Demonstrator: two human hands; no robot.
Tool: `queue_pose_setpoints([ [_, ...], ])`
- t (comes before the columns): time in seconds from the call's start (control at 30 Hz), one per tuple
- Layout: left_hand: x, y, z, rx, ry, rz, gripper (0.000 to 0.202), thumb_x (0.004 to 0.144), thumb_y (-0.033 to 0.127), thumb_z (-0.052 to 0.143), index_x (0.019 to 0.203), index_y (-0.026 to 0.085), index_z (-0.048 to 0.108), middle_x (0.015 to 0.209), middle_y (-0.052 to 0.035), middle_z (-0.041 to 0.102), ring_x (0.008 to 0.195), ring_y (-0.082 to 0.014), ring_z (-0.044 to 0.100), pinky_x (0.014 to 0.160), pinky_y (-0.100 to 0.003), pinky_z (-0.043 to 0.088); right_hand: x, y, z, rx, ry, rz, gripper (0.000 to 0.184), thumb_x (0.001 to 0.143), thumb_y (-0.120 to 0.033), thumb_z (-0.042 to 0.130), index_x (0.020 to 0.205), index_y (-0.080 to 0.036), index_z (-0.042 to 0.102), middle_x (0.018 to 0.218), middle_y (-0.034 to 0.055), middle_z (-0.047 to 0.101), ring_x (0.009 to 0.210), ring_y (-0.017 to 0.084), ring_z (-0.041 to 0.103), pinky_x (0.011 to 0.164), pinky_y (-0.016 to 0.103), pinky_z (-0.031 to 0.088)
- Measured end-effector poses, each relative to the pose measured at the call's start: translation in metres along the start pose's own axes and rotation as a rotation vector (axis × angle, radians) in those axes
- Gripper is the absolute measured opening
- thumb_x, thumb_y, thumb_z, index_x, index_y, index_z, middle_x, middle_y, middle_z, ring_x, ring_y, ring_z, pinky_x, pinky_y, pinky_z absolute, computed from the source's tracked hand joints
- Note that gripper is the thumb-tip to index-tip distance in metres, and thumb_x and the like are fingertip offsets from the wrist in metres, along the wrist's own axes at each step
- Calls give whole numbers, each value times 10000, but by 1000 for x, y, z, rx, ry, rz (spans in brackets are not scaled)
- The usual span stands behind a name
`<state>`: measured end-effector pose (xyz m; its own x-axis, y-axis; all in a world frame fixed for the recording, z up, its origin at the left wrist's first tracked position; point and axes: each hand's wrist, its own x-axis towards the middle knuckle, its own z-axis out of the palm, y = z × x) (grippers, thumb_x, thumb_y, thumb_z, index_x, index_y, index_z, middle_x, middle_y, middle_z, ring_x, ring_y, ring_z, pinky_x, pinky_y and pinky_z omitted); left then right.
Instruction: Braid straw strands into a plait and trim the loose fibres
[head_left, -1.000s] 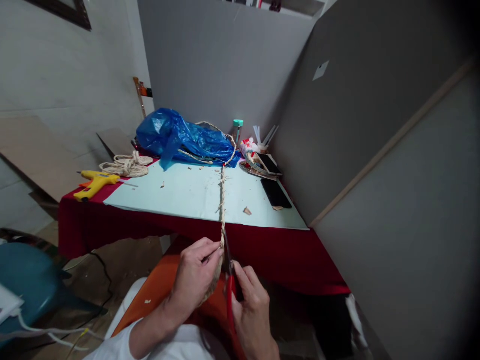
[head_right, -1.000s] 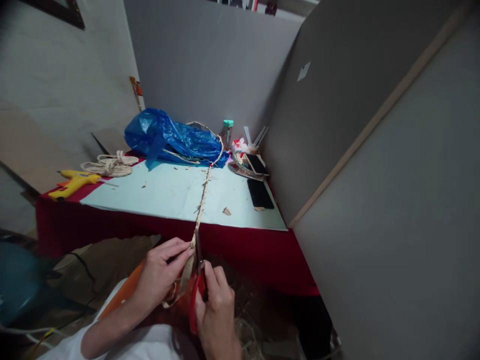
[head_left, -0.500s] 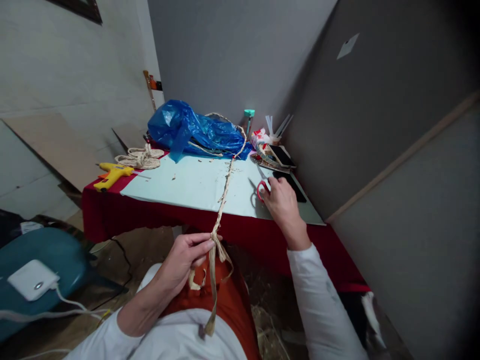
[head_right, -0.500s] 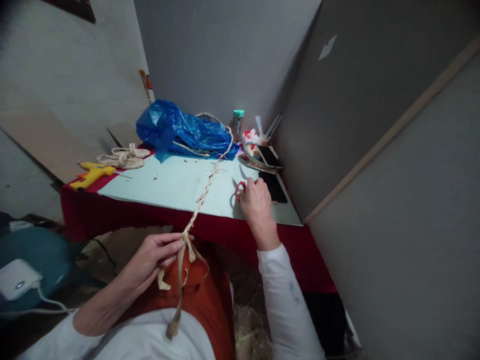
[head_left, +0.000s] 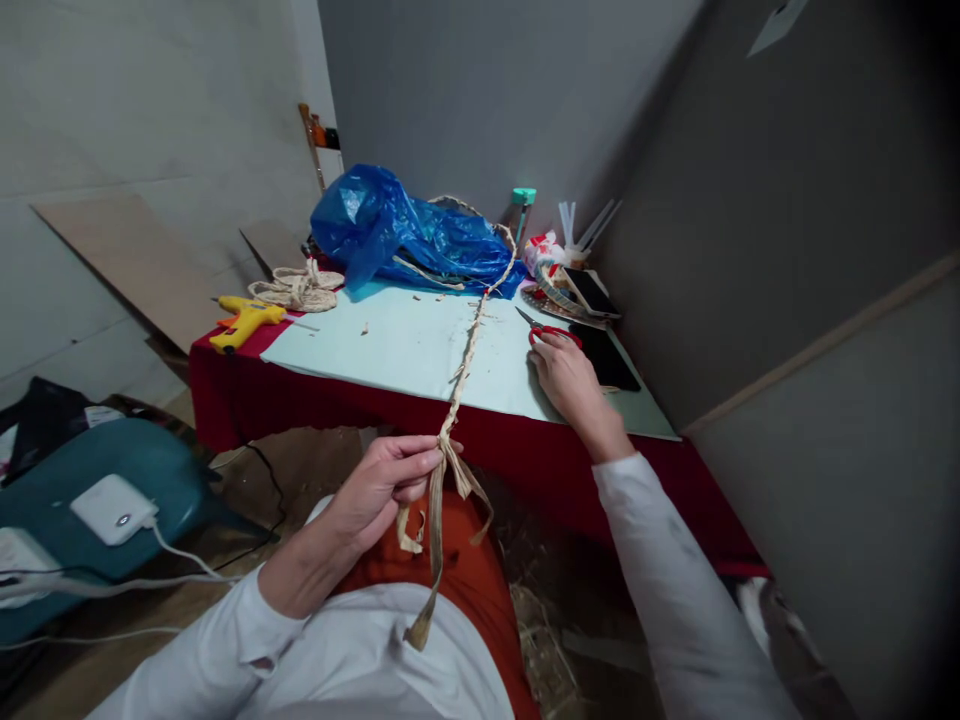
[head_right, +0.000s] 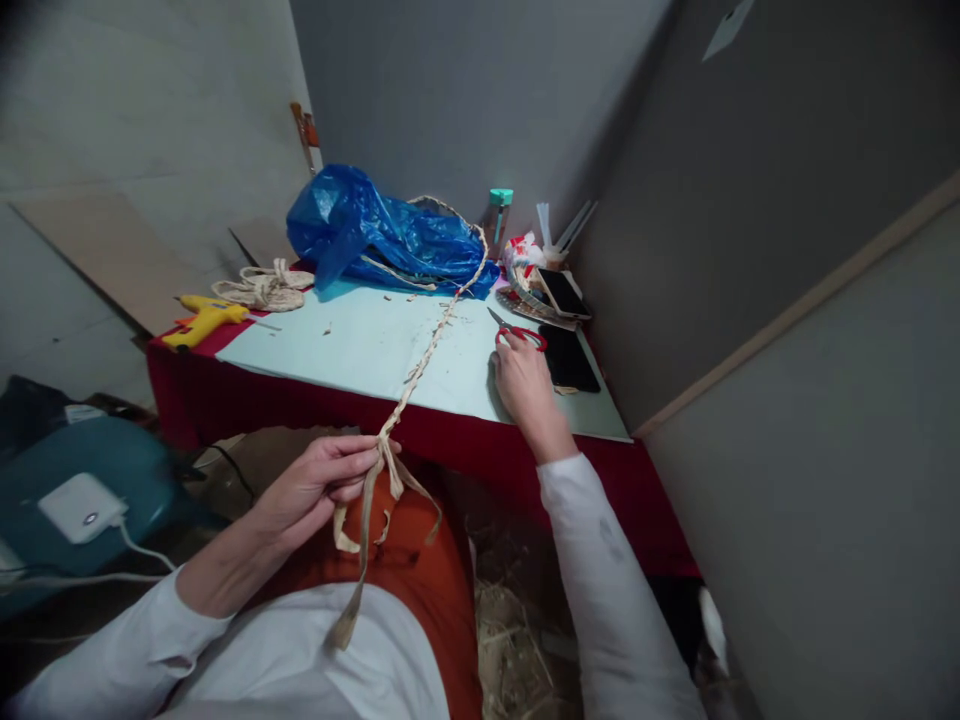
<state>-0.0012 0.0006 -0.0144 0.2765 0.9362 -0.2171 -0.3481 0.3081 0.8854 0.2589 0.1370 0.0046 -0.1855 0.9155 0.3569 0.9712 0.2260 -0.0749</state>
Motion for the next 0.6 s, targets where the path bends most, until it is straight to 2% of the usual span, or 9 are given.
queue_pose_setpoints([
  [0.07,1,0,-1,-6,-8,-3,288,652,294,842,856,94,810,588,20,482,489,-18,172,444,-204,80,-25,-4,1,39,13,-51,275,965,-306,602,1189,-149,626,1219,94,648,1063,221,647,915,436,545],
  [0.1,1,1,0,-8,-12,-4,290,649,291,845,858,93,811,591,22,478,490,-17,170,444,-202,81,-36,-6,0,57,26,-64,220,984,-232,548,1163,-147,644,1201,99,669,1053,214,651,909,410,539],
  [0.17,1,2,1,-10,-17,-4,296,645,288,850,864,93,812,598,22,477,493,-17,168,445,-201,84,-57,-9,-4,91,60,-80,311,969,-78,423,1138,-151,674,1194,119,697,1047,211,647,884,353,523],
  [0.23,0,3,2,-12,-19,-2,296,637,292,855,851,93,812,597,24,472,493,-17,168,444,-199,85,-77,-13,-12,116,98,-86,415,908,-3,372,1126,-159,688,1165,116,720,1017,220,637,839,341,510],
  [0.37,0,1,1,-3,-20,1,284,638,302,855,825,94,805,599,28,472,486,-11,174,439,-192,91,-125,-26,-42,143,165,-74,312,810,-12,440,873,-174,699,862,82,744,813,236,587,755,372,470],
  [0.43,1,-2,0,10,-23,1,288,651,303,849,845,95,803,606,24,486,485,-12,191,438,-188,105,-147,-42,-54,160,195,-65,205,794,-68,507,790,-194,668,825,62,731,827,251,582,804,416,439],
  [0.5,1,-4,0,28,-24,5,299,665,311,840,871,98,802,612,16,507,483,-15,210,438,-185,116,-162,-65,-56,372,206,-37,165,819,-109,532,847,-193,670,973,74,744,945,268,604,882,439,431],
  [0.53,1,-5,0,39,-22,10,305,671,317,835,882,99,802,613,11,520,483,-16,216,439,-184,119,-165,-79,-54,546,172,-9,173,879,-160,532,972,-180,677,1078,95,731,1012,261,620,898,413,456],
  [0.6,0,-6,2,62,-15,22,312,680,328,824,892,100,803,613,3,540,481,-16,220,443,-182,121,-165,-105,-42,858,-22,25,295,950,-292,563,1224,-197,618,1165,89,718,1035,226,660,904,348,498],
])
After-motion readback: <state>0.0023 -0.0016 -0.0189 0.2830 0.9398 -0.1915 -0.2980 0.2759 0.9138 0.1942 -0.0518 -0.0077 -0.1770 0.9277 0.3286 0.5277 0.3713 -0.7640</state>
